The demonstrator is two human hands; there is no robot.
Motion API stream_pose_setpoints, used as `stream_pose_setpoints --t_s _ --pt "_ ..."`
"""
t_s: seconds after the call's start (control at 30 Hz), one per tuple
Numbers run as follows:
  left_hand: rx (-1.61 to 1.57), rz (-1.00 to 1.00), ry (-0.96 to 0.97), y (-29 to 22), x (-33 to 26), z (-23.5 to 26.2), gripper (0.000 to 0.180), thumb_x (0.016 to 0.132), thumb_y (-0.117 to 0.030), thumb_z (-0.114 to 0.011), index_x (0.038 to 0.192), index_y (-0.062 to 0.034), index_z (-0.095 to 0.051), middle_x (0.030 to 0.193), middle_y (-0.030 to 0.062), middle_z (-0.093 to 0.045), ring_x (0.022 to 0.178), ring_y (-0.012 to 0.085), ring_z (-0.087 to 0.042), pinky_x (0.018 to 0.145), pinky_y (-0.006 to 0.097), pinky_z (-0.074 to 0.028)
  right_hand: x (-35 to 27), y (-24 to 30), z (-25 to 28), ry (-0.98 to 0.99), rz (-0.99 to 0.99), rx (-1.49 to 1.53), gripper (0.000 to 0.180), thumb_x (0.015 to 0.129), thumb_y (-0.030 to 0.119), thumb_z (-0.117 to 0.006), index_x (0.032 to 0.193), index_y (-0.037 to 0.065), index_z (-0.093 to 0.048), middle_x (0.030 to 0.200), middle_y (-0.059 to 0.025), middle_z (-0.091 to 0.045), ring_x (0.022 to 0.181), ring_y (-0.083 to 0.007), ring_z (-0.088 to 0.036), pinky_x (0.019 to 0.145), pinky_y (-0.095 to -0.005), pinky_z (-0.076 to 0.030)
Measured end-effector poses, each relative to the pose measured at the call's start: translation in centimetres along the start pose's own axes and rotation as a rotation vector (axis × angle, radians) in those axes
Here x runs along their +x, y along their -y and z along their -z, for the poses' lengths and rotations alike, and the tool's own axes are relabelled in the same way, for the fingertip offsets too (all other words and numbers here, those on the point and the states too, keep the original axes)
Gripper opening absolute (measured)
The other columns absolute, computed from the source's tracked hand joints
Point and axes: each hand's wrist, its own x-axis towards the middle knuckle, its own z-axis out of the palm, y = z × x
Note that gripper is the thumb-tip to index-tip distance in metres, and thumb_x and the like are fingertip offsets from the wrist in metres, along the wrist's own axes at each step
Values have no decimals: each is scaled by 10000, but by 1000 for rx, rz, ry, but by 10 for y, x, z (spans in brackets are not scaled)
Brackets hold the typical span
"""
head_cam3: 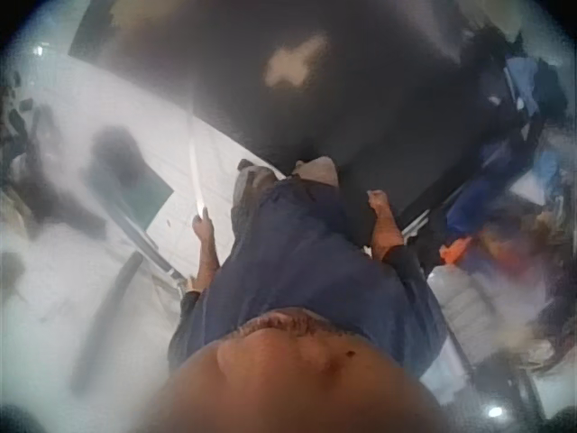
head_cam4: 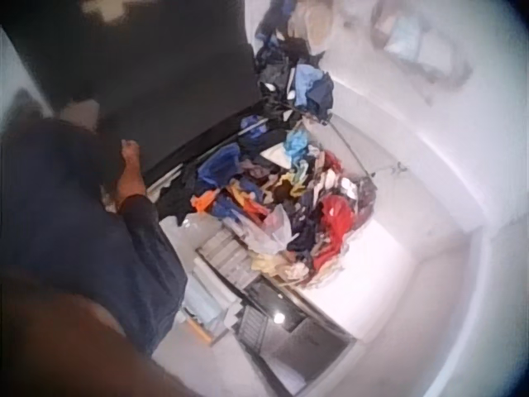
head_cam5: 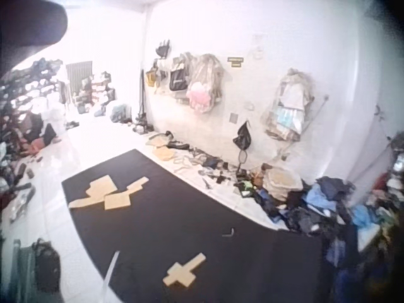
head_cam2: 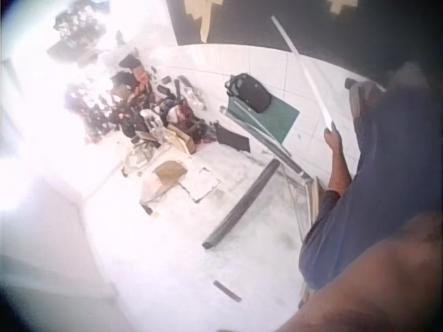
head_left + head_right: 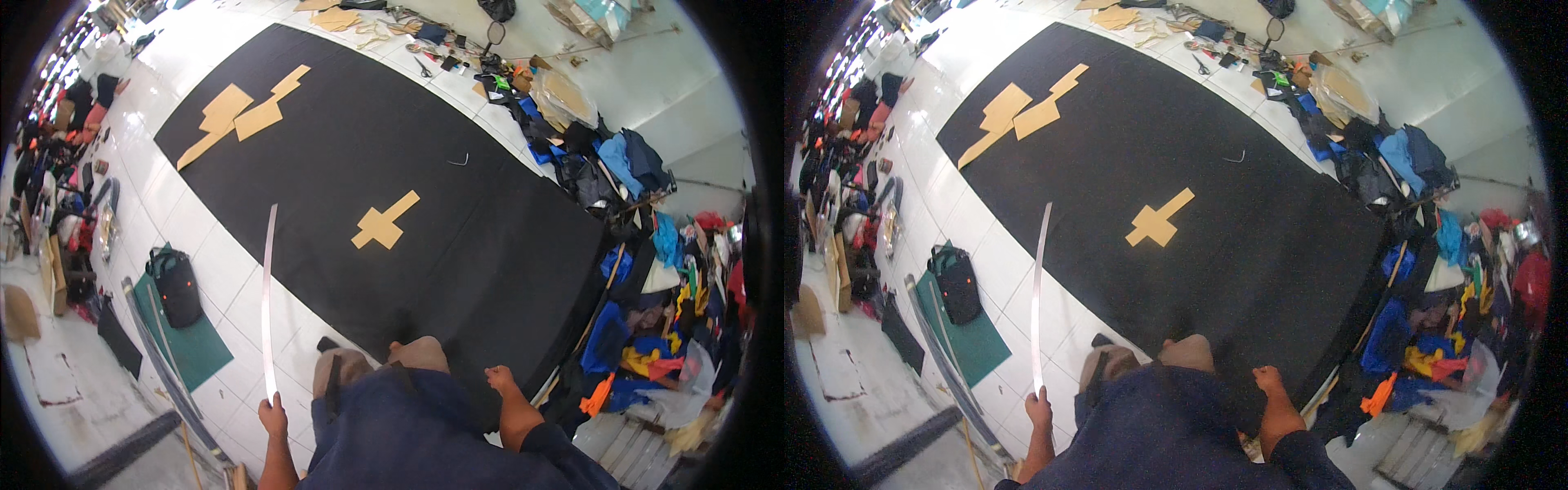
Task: The person places a rectangular paper template on a large black fabric laid on the floor. Using a pencil, they trace the outline of the template onto the fabric. They repeat this process with a second template and then use a long metal ruler to draw a straight line across the fabric.
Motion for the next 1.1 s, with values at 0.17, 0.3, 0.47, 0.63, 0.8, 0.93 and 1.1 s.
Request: stream_pose_setpoints --t_s 0.17,0.3,0.47,0.63,0.8,0.93,1.1 --pt "-5 -28 62 -46 -52 -18 454 946 -384 -715 761 19 -616 622 100 -586 566 220 -541 553 422 -436 71 -17 65 -91 125 -96 320 965 286 -708 1074 -15 -697 824 -72 -694 727 -168 -643 666 -350 -517" --pt "179 -130 -27 -44 -59 -15 484 928 -422 -721 826 44 -637 634 125 -588 571 241 -523 566 435 -425 70 138 77 -112 395 -105 393 972 353 -679 1164 11 -715 1135 -165 -744 1052 -322 -708 917 -417 -537" --pt "273 -104 25 -98 -37 -29 494 907 -483 -714 937 10 -694 774 205 -697 712 373 -684 674 475 -519 35 287 76 -51 483 -54 431 972 352 -684 1254 26 -681 1113 -137 -753 1027 -273 -712 903 -396 -534" --pt "301 -76 59 -151 -5 -30 486 907 -506 -700 990 -27 -705 825 209 -723 789 407 -716 736 509 -545 40 318 57 -26 509 -106 397 978 341 -683 1196 9 -686 944 -93 -717 876 -205 -676 809 -352 -525" --pt "373 -92 9 -172 27 -13 488 915 -519 -677 1012 -41 -708 860 225 -735 827 418 -723 750 526 -547 45 284 42 48 397 -249 455 962 387 -678 1223 14 -696 1163 -179 -736 1106 -343 -693 961 -434 -523" --pt "338 -77 46 -186 45 -16 495 916 -517 -673 1063 -44 -704 895 225 -744 851 419 -726 779 517 -556 41 276 47 30 363 -338 424 965 378 -688 1173 8 -696 1026 -136 -739 936 -226 -703 859 -368 -539" --pt "363 -50 13 -201 41 -21 507 918 -514 -667 1114 -48 -698 941 235 -746 890 420 -728 810 519 -559 44 339 63 -47 513 -463 419 944 390 -698 1141 20 -712 1063 -164 -742 972 -275 -719 862 -394 -544"
